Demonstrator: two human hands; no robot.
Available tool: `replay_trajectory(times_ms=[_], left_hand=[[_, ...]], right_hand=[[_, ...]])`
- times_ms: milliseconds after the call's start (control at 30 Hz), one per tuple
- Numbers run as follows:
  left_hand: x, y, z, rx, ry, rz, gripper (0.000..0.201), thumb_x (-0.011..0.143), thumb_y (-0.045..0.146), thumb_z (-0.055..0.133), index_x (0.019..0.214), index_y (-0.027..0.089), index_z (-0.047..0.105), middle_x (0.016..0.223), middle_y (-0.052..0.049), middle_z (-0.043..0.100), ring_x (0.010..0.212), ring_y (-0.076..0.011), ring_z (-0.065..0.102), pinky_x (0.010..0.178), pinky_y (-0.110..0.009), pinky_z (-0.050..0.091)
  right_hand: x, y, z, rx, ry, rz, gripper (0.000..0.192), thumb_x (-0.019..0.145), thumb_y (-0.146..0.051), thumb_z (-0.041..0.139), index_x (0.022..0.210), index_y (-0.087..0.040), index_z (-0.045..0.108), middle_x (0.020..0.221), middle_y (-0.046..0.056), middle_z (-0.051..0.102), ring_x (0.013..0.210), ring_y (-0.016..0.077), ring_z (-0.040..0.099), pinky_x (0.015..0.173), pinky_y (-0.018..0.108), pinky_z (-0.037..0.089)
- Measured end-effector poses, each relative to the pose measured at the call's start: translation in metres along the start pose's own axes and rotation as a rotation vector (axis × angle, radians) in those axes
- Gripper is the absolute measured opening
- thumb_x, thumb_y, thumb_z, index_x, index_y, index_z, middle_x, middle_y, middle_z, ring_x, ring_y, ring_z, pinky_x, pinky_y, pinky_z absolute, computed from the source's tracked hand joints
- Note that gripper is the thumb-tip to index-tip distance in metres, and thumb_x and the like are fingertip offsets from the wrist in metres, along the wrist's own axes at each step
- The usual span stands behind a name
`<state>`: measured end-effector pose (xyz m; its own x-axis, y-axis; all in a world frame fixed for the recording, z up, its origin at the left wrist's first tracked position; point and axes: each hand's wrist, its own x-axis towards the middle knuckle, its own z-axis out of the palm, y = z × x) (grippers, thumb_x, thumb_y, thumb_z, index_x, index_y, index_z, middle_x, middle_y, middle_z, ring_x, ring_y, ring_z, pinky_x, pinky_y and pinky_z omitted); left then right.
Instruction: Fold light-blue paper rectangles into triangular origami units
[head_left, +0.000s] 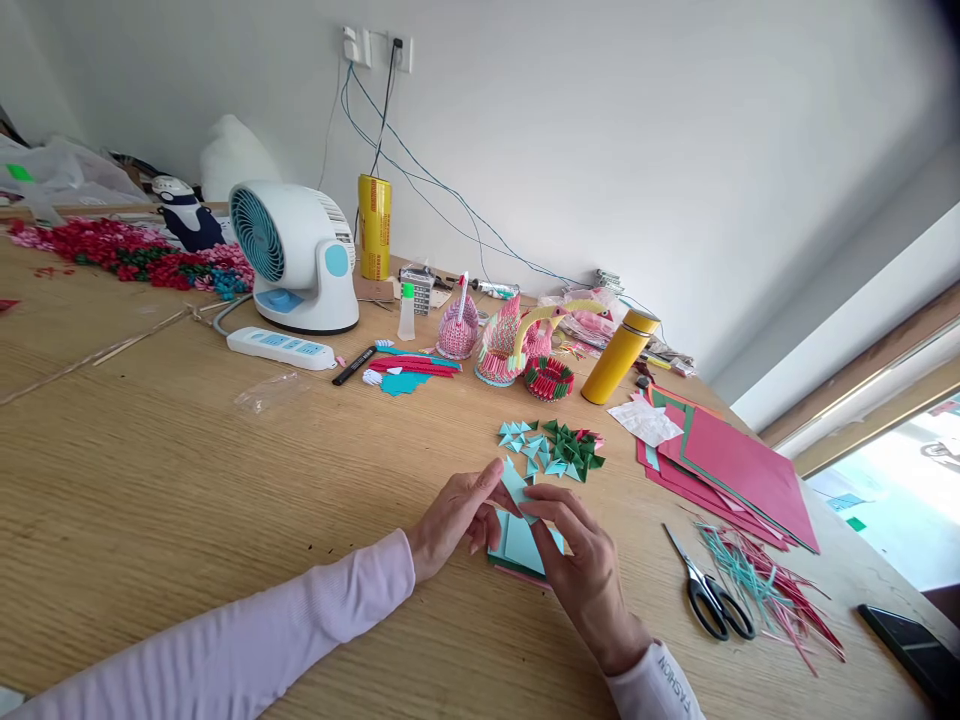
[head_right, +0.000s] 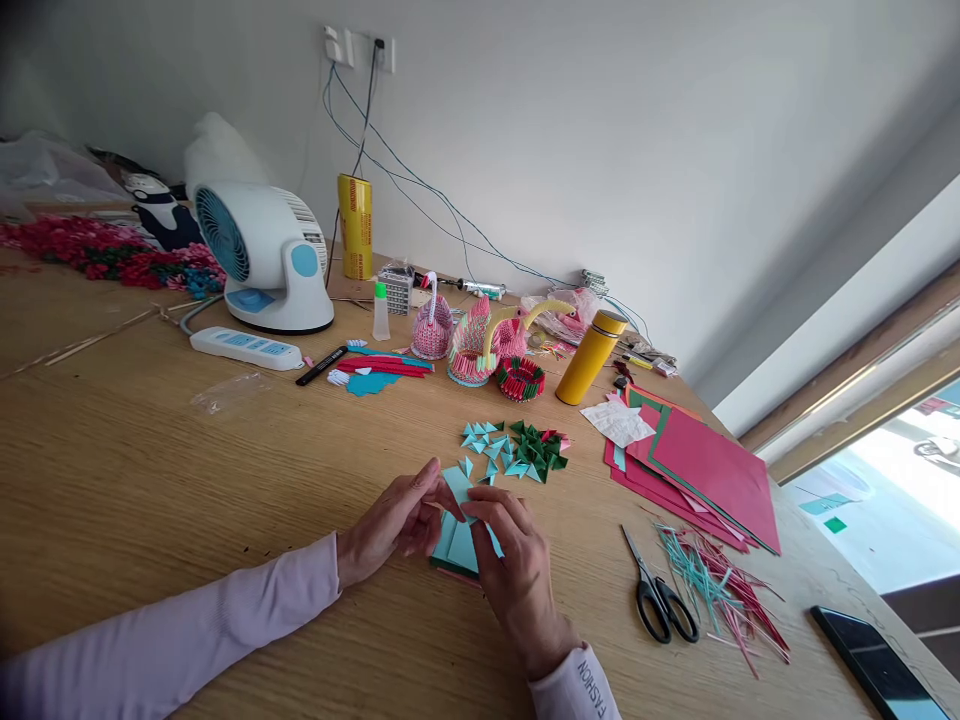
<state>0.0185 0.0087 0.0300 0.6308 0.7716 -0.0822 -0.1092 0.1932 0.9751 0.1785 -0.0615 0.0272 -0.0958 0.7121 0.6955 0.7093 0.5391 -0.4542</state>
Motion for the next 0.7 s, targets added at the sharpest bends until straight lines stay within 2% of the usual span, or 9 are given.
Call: replay_trajectory(times_ms=[133, 233, 367, 467, 567, 700], left_hand=[[-0.0011, 0.0005, 0.0015, -0.027, 0.034, 0.048, 0.045, 0.076, 0.057, 0.061, 0.074, 0.012, 0.059, 0.046, 0.002, 0.054, 0.037, -0.007, 0.046, 0.035, -0.017, 0.028], [-0.0004, -0.0001, 0.001, -0.023, 0.055, 0.055, 0.041, 0.076, 0.051, 0.065, 0.068, 0.012, 0.056, 0.045, 0.003, 0.054, 0.037, -0.007, 0.049, 0.036, -0.016, 0.031], [0.0009, -0.0024, -0.0006, 0.013, 0.014, 0.071, 0.04, 0.078, 0.049, 0.064, 0.065, 0.012, 0.056, 0.047, 0.002, 0.056, 0.042, -0.0106, 0.058, 0.037, -0.016, 0.035], [0.0009, -0.0026, -0.0013, 0.014, -0.018, 0.074, 0.039, 0.08, 0.048, 0.063, 0.073, 0.01, 0.06, 0.068, -0.005, 0.068, 0.046, -0.0109, 0.062, 0.038, -0.017, 0.039], [0.0004, -0.001, -0.0014, 0.021, -0.034, 0.074, 0.039, 0.08, 0.048, 0.063, 0.078, 0.008, 0.063, 0.084, -0.01, 0.072, 0.049, -0.011, 0.064, 0.039, -0.017, 0.041], [0.0, 0.0012, -0.0012, 0.068, -0.062, 0.096, 0.04, 0.081, 0.048, 0.062, 0.078, 0.008, 0.065, 0.081, -0.011, 0.072, 0.048, -0.0114, 0.064, 0.04, -0.017, 0.042]], right_hand=[[-0.0007, 0.0017, 0.0005, -0.049, -0.054, -0.074, 0.024, 0.088, -0.005, 0.052, 0.099, -0.022, 0.065, 0.103, 0.008, 0.065, 0.094, 0.0186, 0.062, 0.08, 0.03, 0.048], [0.0005, 0.0018, 0.0007, -0.041, -0.039, -0.036, 0.018, 0.089, -0.009, 0.056, 0.097, -0.021, 0.066, 0.093, 0.006, 0.064, 0.085, 0.0172, 0.062, 0.074, 0.028, 0.049], [0.0029, 0.0009, 0.0004, 0.037, -0.025, 0.101, 0.008, 0.089, -0.016, 0.058, 0.087, -0.02, 0.065, 0.083, 0.005, 0.063, 0.076, 0.0159, 0.06, 0.068, 0.027, 0.048], [0.0043, 0.0003, 0.0008, 0.11, -0.005, 0.21, 0.009, 0.088, -0.021, 0.059, 0.081, -0.019, 0.063, 0.081, 0.004, 0.063, 0.073, 0.0161, 0.059, 0.066, 0.028, 0.046], [0.0041, 0.0012, 0.0015, 0.197, 0.0, 0.308, 0.012, 0.088, -0.027, 0.059, 0.079, -0.019, 0.062, 0.082, 0.004, 0.064, 0.073, 0.0163, 0.059, 0.065, 0.028, 0.046], [0.0021, 0.0038, 0.0022, 0.311, -0.048, 0.47, 0.016, 0.088, -0.034, 0.059, 0.082, -0.019, 0.062, 0.079, 0.004, 0.066, 0.07, 0.0167, 0.06, 0.063, 0.028, 0.046]])
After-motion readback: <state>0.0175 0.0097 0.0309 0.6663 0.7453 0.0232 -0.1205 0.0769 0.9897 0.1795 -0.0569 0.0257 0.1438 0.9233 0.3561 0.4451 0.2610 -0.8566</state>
